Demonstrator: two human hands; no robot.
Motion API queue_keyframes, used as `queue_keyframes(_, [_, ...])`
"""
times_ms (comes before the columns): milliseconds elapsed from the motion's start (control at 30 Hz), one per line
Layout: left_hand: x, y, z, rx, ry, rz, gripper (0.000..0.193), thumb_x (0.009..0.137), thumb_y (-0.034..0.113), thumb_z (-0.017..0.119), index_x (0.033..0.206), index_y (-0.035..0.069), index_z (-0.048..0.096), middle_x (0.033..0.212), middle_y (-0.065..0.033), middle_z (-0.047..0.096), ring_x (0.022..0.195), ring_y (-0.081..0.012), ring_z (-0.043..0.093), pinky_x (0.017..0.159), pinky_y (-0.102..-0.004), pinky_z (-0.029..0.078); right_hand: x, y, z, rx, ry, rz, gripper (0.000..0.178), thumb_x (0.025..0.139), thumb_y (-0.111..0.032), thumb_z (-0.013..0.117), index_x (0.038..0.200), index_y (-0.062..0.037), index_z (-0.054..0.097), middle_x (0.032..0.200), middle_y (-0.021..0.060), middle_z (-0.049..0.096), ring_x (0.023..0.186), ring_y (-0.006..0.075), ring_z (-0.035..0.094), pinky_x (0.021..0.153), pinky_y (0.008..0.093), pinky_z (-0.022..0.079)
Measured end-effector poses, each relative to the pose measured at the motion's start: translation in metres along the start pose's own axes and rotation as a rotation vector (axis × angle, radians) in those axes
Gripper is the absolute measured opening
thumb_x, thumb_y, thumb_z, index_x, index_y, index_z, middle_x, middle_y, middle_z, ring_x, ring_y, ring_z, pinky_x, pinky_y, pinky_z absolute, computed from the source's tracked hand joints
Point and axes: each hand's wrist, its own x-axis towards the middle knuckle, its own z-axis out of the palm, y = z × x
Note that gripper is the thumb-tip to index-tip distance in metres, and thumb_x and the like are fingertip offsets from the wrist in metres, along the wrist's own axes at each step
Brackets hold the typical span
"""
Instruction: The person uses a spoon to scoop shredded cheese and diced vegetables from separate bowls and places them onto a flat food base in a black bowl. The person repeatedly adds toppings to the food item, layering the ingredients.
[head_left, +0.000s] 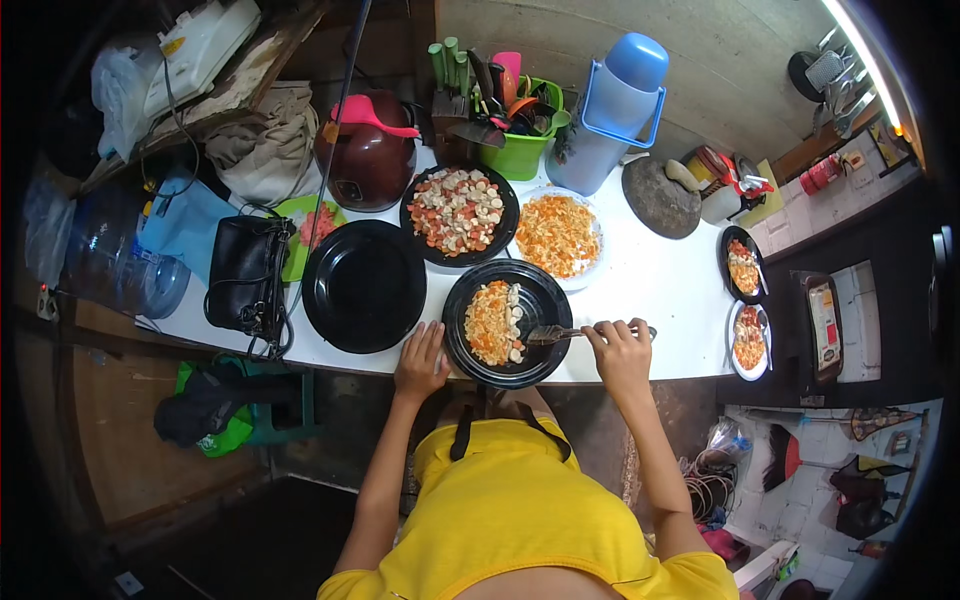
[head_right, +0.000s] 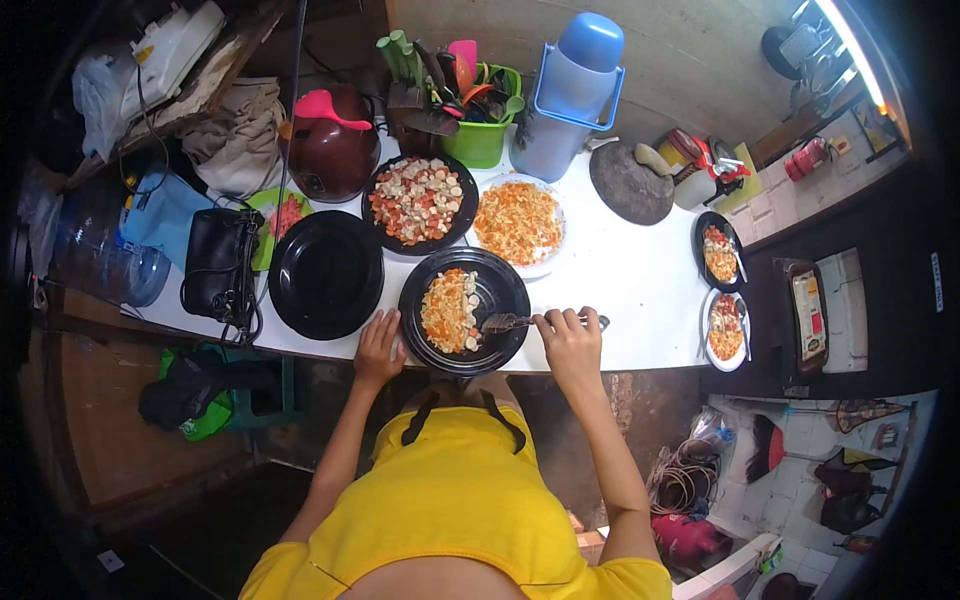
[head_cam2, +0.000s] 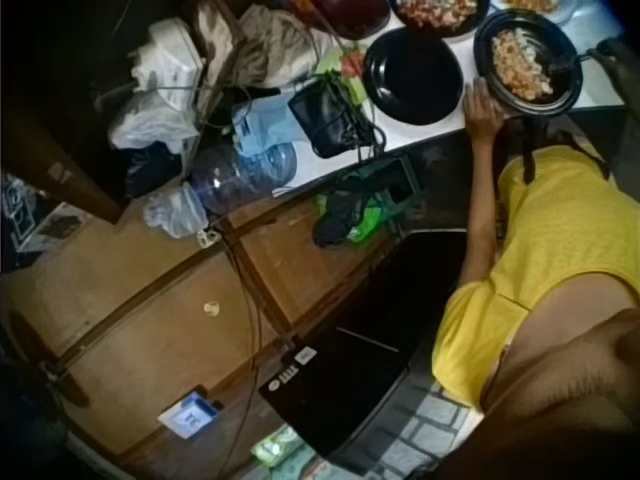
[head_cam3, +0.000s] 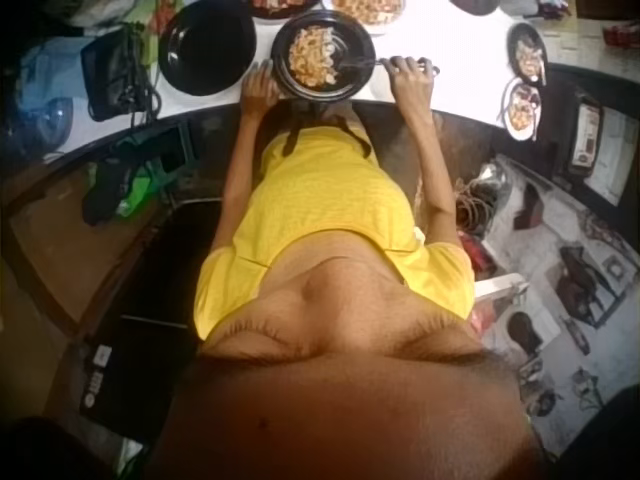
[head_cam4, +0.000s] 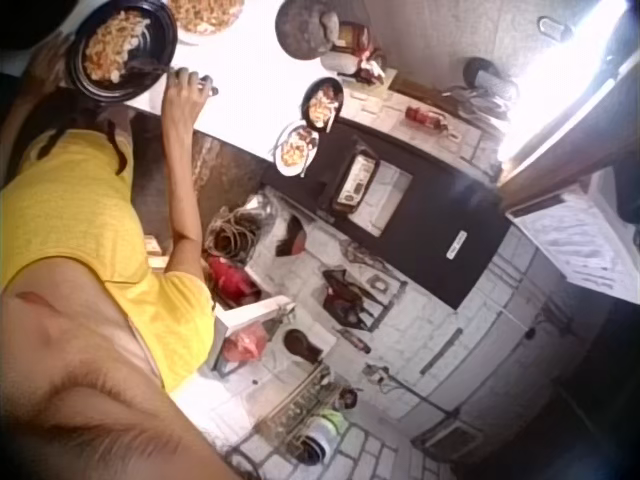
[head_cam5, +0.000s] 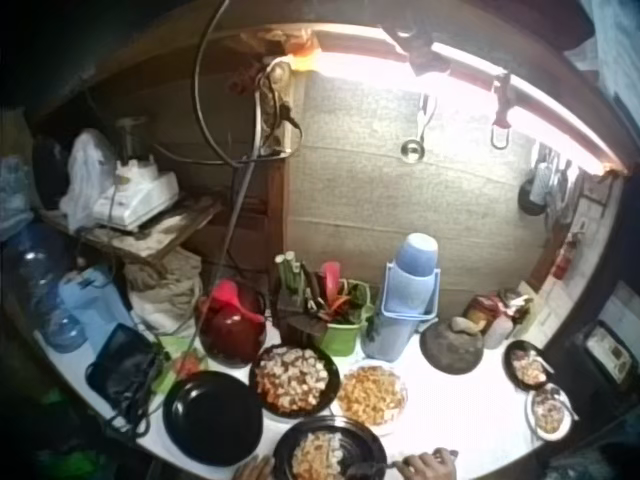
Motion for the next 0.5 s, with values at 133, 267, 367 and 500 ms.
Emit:
queue_keyframes(133, [0.001,0.000,-0.001,0.000,-0.007,-0.008,0.059,0.082,0.018,0.056,0.138,0.000,0.050,0.136,-0.0172,0.056,0.129,-0.0366,0.050,0.104,-0.0463,0.041,0.021,0.005,0.002,-0.024,0.042,-0.014,0.019,0.082,-0.010,0.062,0.097,-0.0150,0.074,0.085,-0.0015,0.064,0.082,0.0152,0.060,0.091,0.0435,0.041])
queue_keyframes(267, [0.005,0.001,-0.003,-0.002,-0.009,-0.014,0.058,0.082,0.018,0.056,0.137,0.000,0.051,0.136,-0.0173,0.056,0.128,-0.0367,0.051,0.103,-0.0464,0.042,0.042,0.007,0.014,-0.067,0.040,-0.026,0.020,0.082,-0.008,0.062,0.096,-0.0149,0.074,0.085,-0.0014,0.064,0.083,0.0149,0.061,0.093,0.0445,0.039])
queue_keyframes(367, [0.005,0.000,-0.004,0.015,-0.021,-0.006,0.058,0.083,0.019,0.055,0.137,0.000,0.051,0.136,-0.0174,0.056,0.128,-0.0368,0.051,0.103,-0.0464,0.042,0.054,0.010,0.025,-0.053,0.031,-0.039,0.021,0.082,-0.007,0.061,0.097,-0.0143,0.074,0.086,-0.0010,0.064,0.084,0.0153,0.061,0.096,0.0452,0.038])
queue_keyframes(500, [0.005,0.001,-0.004,0.017,-0.022,-0.012,0.057,0.083,0.021,0.054,0.137,0.001,0.052,0.136,-0.0178,0.056,0.128,-0.0370,0.052,0.102,-0.0464,0.043,0.063,0.014,0.032,-0.006,-0.013,-0.055,0.020,0.084,-0.011,0.061,0.099,-0.0116,0.074,0.085,0.0020,0.062,0.087,0.0177,0.060,0.100,0.0464,0.040])
